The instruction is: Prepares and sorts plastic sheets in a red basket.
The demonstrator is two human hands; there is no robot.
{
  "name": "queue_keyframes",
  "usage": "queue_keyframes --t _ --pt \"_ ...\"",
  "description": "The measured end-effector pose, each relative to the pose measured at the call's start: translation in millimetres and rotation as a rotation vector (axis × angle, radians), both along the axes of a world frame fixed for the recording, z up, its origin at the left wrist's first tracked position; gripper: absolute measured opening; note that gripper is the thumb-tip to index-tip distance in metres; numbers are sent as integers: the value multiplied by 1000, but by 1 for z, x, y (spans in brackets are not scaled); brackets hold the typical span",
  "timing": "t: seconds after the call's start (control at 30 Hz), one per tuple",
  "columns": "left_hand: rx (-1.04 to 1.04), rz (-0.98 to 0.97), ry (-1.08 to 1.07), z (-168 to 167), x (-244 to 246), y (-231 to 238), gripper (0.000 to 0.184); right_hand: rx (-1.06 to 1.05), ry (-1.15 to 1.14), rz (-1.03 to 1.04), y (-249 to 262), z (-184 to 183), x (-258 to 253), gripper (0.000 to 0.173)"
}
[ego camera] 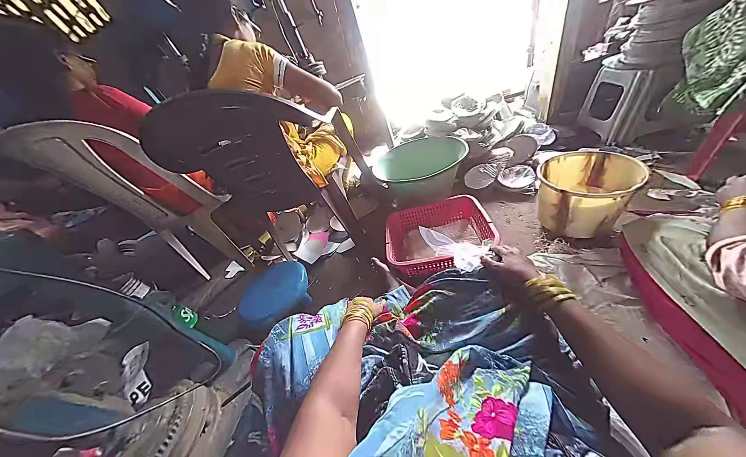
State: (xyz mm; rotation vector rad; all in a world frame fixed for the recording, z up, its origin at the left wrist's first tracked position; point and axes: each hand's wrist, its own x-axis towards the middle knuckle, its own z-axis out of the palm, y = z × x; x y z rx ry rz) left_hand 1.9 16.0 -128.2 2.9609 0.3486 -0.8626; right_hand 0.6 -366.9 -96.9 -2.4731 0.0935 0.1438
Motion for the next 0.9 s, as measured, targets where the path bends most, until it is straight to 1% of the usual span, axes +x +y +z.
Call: queue_keyframes --t 0.07,0.13,0.23,0.3,0.37,0.47,0.57,0.6,0.67,0.7,0.77,0.8,0.83,0.9 --pt "15 -12 -30 6 -9 2 77 124 24 4 -6 4 3 55" --pt "7 -28 -63 14 -17 2 78 246 77 29 -15 17 0 51" --pt "25 -75 -89 33 -29 -7 79 305 58 112 -32 40 -11 46" --pt "51 -130 -66 47 -41 -21 79 333 62 135 -45 53 -16 43" --pt "91 -206 -17 57 -53 -36 80 334 91 194 -49 77 -27 36" --pt "105 -280 -10 62 -58 -48 81 272 109 313 -45 101 -39 26" --pt "34 -300 -42 60 -55 -63 78 130 91 371 -45 105 -51 24" --pt "6 -301 -50 59 -54 -68 77 74 61 377 -45 107 -56 24" --pt "-35 -309 -48 59 -49 -82 75 -18 48 356 -47 113 -64 31" --pt "-32 -323 -34 56 -46 -90 76 -68 46 343 -49 112 -66 33" --pt "-7 -352 -8 48 -36 -103 77 -141 20 307 -54 103 -66 31" --pt "14 -369 9 43 -29 -109 79 -148 -20 286 -56 96 -64 27" --pt "30 -384 23 38 -23 -114 80 -137 -12 262 -58 93 -63 26" --pt "35 -388 49 28 -9 -125 81 -132 37 238 -66 88 -56 33"
